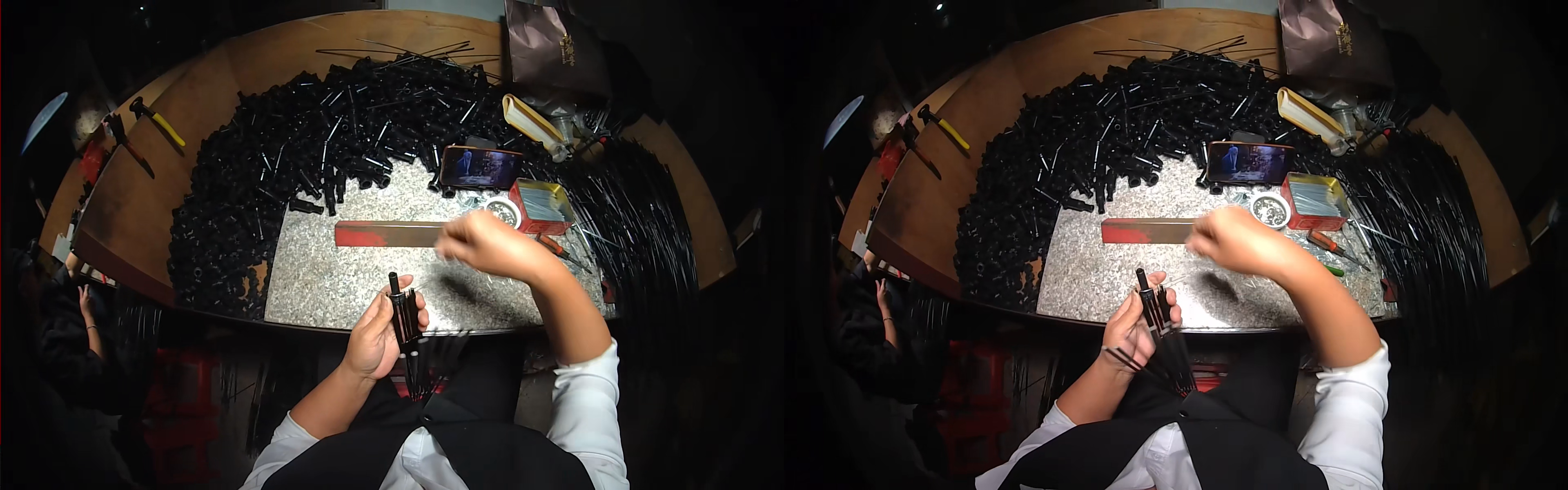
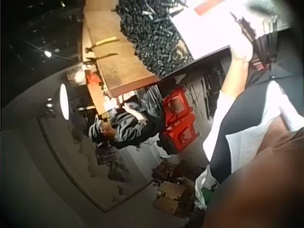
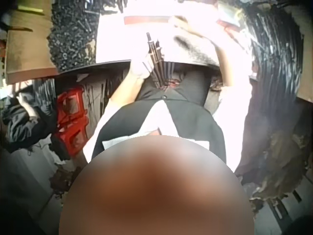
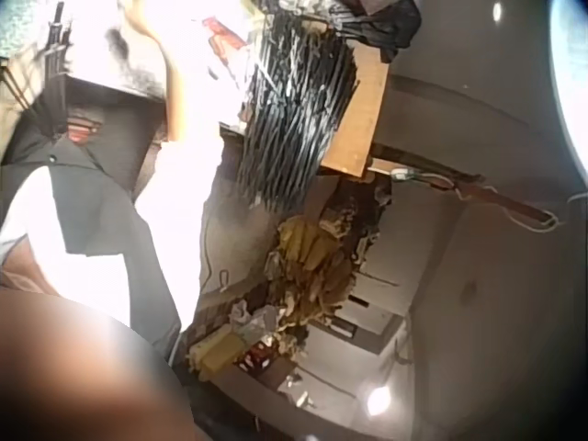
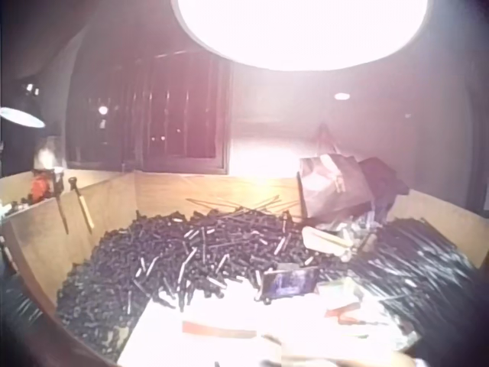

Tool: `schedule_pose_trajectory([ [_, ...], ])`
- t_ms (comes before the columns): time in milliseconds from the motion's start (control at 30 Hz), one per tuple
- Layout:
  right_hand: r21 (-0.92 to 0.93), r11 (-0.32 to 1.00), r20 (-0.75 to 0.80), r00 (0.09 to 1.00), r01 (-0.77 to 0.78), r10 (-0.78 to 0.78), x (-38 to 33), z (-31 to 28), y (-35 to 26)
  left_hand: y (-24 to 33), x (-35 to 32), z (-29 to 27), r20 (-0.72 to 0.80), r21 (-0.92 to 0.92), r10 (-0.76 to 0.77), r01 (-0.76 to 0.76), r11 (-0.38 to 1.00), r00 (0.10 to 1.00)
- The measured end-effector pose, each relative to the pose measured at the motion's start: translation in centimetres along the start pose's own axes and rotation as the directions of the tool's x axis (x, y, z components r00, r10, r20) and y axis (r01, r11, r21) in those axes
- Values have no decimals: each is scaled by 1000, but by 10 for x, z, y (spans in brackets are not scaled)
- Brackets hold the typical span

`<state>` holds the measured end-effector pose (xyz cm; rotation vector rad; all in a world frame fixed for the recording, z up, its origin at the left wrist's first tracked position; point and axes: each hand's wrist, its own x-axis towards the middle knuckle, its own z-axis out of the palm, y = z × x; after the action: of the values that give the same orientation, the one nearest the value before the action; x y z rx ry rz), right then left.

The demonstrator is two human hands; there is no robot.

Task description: Assembling black rods and components into central hubs and using pliers for crimping.

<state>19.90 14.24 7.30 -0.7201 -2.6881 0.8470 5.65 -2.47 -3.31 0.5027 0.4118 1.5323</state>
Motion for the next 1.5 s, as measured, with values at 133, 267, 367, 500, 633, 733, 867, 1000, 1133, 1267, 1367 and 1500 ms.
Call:
schedule_pose_trajectory([
  [133,-197,979,-375,918,59,-131,86,26,20,1,2,2,-14,76,2,-1,997,1000],
  [267,-350,935,-418,903,-58,-100,149,63,47,-1,1,0,-12,80,26,-25,996,1000],
  [367,-367,924,-422,904,-105,-65,179,83,58,0,-1,-3,-36,98,37,-33,995,999],
  [500,-402,900,-429,903,-165,-26,195,85,65,0,-1,-4,-41,113,46,-41,993,998],
  [633,-392,903,-481,876,-172,-42,188,78,63,2,-1,-2,-36,99,40,-36,994,999],
  [733,-327,939,-513,854,-103,-85,165,63,44,2,-1,-2,-34,136,59,-54,989,998],
  [867,-20,994,-494,863,111,-106,112,49,10,1,-3,2,-47,113,53,-47,992,997],
  [1000,490,871,-273,944,-30,186,57,40,1,-2,-3,9,-64,145,47,-37,989,997],
  [1133,837,543,-96,957,-72,275,15,22,-8,-6,-3,17,-52,163,57,-48,986,997],
  [1267,897,441,-71,989,8,128,-5,16,-4,-10,-4,20,-37,154,41,-35,987,998],
  [1367,900,437,-54,994,9,90,-9,15,-18,-13,-4,16,15,213,70,-72,974,997],
  [1500,875,484,-32,996,-13,84,-14,19,-32,-13,-7,19,24,208,61,-65,976,998],
])
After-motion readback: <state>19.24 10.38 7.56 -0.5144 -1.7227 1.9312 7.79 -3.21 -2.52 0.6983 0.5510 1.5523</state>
